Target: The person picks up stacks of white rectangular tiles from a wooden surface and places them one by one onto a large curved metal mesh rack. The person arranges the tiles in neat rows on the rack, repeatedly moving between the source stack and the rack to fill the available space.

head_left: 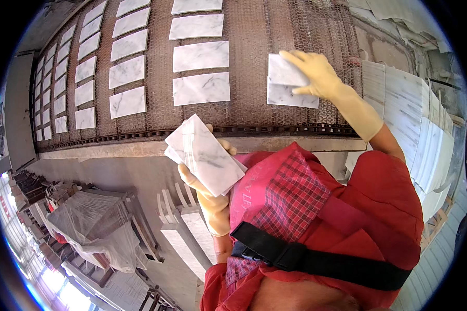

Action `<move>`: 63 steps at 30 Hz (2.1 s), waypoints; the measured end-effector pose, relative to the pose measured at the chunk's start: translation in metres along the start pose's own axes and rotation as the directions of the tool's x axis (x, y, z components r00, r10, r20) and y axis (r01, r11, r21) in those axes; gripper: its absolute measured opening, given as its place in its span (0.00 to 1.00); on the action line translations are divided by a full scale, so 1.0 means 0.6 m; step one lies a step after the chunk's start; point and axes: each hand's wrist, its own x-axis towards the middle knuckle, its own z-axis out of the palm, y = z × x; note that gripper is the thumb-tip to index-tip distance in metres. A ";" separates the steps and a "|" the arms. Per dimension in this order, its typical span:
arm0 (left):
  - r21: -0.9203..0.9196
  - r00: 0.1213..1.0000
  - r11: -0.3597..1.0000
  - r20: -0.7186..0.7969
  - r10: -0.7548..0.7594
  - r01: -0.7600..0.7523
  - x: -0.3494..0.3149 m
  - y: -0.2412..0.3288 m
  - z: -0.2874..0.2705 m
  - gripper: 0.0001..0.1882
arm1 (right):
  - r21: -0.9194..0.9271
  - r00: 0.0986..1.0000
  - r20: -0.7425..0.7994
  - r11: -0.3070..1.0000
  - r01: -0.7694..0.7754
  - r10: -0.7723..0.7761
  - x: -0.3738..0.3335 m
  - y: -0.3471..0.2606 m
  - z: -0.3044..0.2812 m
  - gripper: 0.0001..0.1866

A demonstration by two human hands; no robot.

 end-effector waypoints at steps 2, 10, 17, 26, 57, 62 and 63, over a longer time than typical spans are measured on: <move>-0.051 1.000 0.999 0.002 0.012 -0.012 0.003 -0.008 -0.006 0.58 | -0.034 0.996 -0.084 0.999 0.023 -0.026 0.029 0.027 0.006 0.60; -0.102 0.999 0.994 0.000 0.045 -0.045 0.005 -0.024 -0.021 0.60 | -0.104 1.000 0.017 0.995 -0.013 0.014 0.061 0.044 0.001 0.53; -0.004 0.999 0.999 -0.027 -0.043 0.043 -0.001 -0.014 0.007 0.57 | 0.388 0.995 -0.097 0.922 0.013 0.027 0.027 -0.065 -0.040 0.52; 0.174 0.996 0.983 -0.068 -0.051 0.062 0.032 -0.011 0.033 0.53 | 0.871 0.950 0.311 0.402 -0.282 -0.008 0.005 -0.325 0.005 0.68; 0.225 0.977 0.966 -0.198 -0.082 0.126 0.028 0.003 0.150 0.49 | 0.934 0.940 0.340 -0.115 -0.339 -0.013 0.024 -0.230 0.044 0.63; -0.070 0.990 0.988 -0.029 -0.140 0.138 0.046 -0.006 0.132 0.54 | 0.979 0.960 0.198 0.009 -0.204 0.196 0.043 -0.127 0.010 0.65; -0.089 0.988 0.985 -0.041 -0.151 0.147 0.046 -0.010 0.131 0.53 | 0.954 0.959 0.171 0.204 -0.218 0.228 0.056 -0.093 -0.011 0.64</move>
